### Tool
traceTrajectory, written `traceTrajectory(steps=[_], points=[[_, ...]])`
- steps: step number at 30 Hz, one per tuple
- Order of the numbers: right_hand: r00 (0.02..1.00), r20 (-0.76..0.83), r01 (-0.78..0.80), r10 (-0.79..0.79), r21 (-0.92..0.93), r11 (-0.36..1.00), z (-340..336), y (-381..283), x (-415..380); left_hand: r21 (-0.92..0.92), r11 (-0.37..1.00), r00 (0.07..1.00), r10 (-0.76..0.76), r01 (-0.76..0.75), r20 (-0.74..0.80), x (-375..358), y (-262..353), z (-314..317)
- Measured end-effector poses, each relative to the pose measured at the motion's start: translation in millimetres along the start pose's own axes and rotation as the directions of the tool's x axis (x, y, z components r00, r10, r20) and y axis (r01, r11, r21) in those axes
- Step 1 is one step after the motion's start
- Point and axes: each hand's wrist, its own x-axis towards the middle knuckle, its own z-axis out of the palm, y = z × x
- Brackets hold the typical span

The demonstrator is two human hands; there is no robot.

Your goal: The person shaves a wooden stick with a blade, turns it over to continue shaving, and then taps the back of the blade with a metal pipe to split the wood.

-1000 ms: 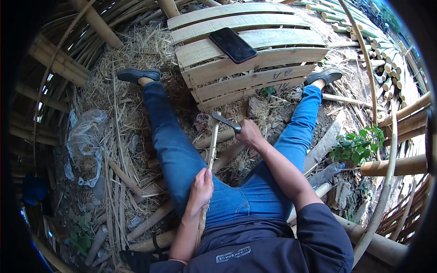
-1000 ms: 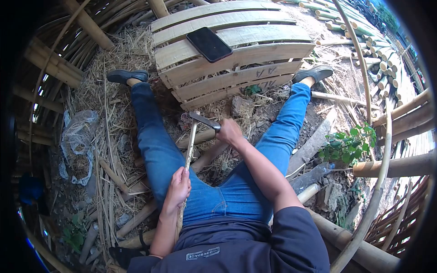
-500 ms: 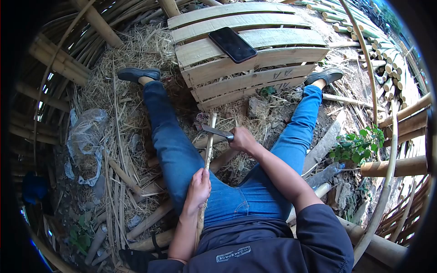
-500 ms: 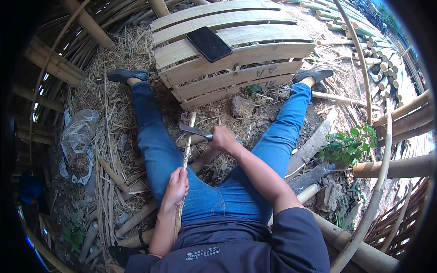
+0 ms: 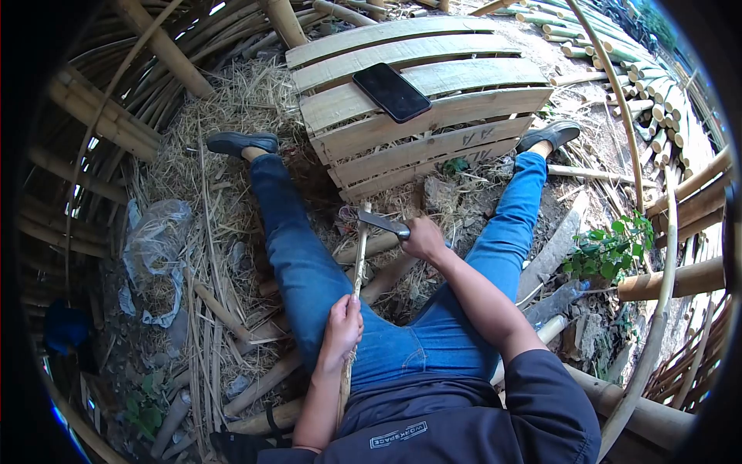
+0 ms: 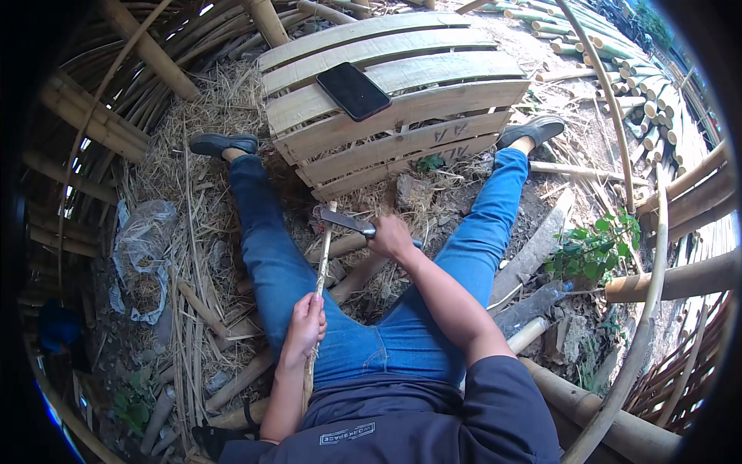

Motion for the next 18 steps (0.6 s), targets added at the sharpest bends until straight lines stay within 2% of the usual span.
traceTrajectory(steps=[3,6,10,13,16,17,18], points=[[0.987,0.127,0.085,-0.093,0.07,0.994,-5.7,-17.1,-15.0,-0.045,0.998,0.999,-0.035,0.036,0.025,1.0,2.0,1.6],[0.97,0.237,0.021,-0.056,0.148,0.989,10.1,-21.8,-15.1,-0.063,0.997,0.997,-0.043,0.046,0.06,-0.9,2.9,-1.2],[0.979,0.191,0.049,-0.071,0.121,0.992,9.1,-24.7,-13.8,-0.047,0.999,0.998,-0.021,0.024,0.052,-2.5,-0.2,-2.6],[0.976,0.217,0.018,-0.029,0.056,0.998,4.0,-22.4,-11.8,-0.037,0.999,0.998,-0.021,0.023,0.052,-1.5,0.0,-1.4],[0.984,0.073,-0.169,0.162,0.113,0.979,12.0,-3.4,1.6,-0.037,0.999,0.998,-0.029,0.032,0.059,-1.8,-1.1,-1.7],[0.994,0.012,-0.112,0.112,0.012,0.994,14.4,9.9,8.5,-0.038,0.998,0.997,-0.038,0.041,0.066,-3.1,-1.6,-0.8],[0.993,0.067,-0.095,0.097,-0.028,0.995,-0.1,5.7,10.0,-0.04,0.998,0.997,-0.041,0.044,0.07,-3.2,-1.2,-0.6]])
